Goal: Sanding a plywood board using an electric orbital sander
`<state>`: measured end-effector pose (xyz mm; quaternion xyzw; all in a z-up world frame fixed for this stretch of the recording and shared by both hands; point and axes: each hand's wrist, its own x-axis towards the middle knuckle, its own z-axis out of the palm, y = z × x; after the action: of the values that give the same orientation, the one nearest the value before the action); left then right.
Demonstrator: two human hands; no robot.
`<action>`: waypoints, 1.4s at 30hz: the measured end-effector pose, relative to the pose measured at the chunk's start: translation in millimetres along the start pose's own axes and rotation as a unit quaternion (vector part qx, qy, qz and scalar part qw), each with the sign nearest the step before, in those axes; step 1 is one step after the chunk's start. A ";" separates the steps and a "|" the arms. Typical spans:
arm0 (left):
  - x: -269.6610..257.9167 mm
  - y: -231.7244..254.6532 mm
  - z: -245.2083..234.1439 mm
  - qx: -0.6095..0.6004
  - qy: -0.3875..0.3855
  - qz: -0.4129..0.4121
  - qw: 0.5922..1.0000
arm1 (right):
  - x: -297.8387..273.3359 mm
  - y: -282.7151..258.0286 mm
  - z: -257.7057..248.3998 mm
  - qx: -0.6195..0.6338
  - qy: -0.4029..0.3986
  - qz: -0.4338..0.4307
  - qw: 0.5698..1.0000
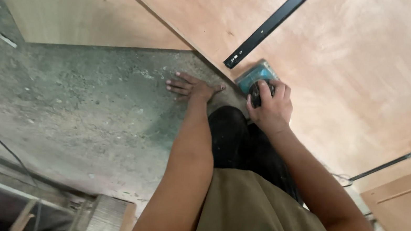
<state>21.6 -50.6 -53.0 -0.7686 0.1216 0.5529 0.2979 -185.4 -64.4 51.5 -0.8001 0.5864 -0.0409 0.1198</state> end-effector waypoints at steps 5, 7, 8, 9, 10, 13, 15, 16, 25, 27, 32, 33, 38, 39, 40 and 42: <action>-10.1 4.0 -4.7 -0.009 -0.007 -0.003 1.000 | 5.9 -6.5 5.0 -0.018 0.030 -0.024 0.999; -19.9 2.8 -12.7 -0.005 -0.014 0.003 1.000 | 7.6 -7.6 7.1 -0.023 0.039 -0.035 0.998; -24.8 3.2 -15.2 -0.004 -0.024 0.007 1.000 | 9.0 -6.3 8.1 -0.030 0.045 -0.050 0.997; -9.9 2.8 -7.5 -0.005 -0.023 0.008 1.000 | 13.9 -10.0 5.3 -0.031 0.046 -0.051 0.997; 3.9 0.1 2.2 -0.014 -0.011 0.005 1.000 | 16.6 -13.7 1.6 -0.028 0.049 -0.049 0.997; 9.1 -3.3 8.4 -0.029 -0.001 0.006 1.000 | 17.4 -20.7 3.6 -0.029 0.056 -0.049 0.997; 1.2 -1.4 5.4 -0.039 -0.001 0.005 0.999 | 18.1 -19.9 4.1 -0.027 0.061 -0.057 0.996; -1.3 -2.7 4.8 -0.038 0.004 0.008 0.999 | 15.5 -20.6 2.7 -0.021 0.060 -0.057 0.996; 2.6 -10.6 12.8 -0.041 0.025 0.030 0.998 | -13.5 -4.1 4.9 -0.046 0.044 -0.088 0.994; 3.0 -8.4 10.1 -0.040 0.034 0.030 0.998 | 1.4 -7.6 5.8 -0.048 0.050 -0.097 0.993; 6.2 -9.1 15.1 -0.038 0.036 0.031 0.998 | 9.6 -13.5 4.4 -0.043 0.043 -0.066 0.996; 3.1 -7.0 12.0 -0.039 0.034 0.033 0.998 | 11.5 -13.4 4.9 -0.046 0.043 -0.067 0.996; 6.5 -7.3 11.0 -0.044 0.033 0.028 0.998 | 14.1 -21.0 6.3 -0.035 0.015 -0.042 0.998; 5.5 -9.5 11.8 -0.044 0.033 0.027 0.998 | 13.5 -21.9 5.9 -0.034 0.015 -0.043 0.998; 4.9 -7.6 11.4 -0.045 0.027 0.025 0.998 | 14.2 -21.2 5.7 -0.037 0.007 -0.040 0.999; 8.3 -5.3 15.3 -0.044 0.019 0.022 0.999 | 17.7 -17.4 1.6 -0.041 -0.003 -0.034 0.999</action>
<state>15.4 -36.2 -62.2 -0.7886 0.1199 0.5494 0.2488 -163.4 -76.0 52.8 -0.8241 0.5593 -0.0185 0.0878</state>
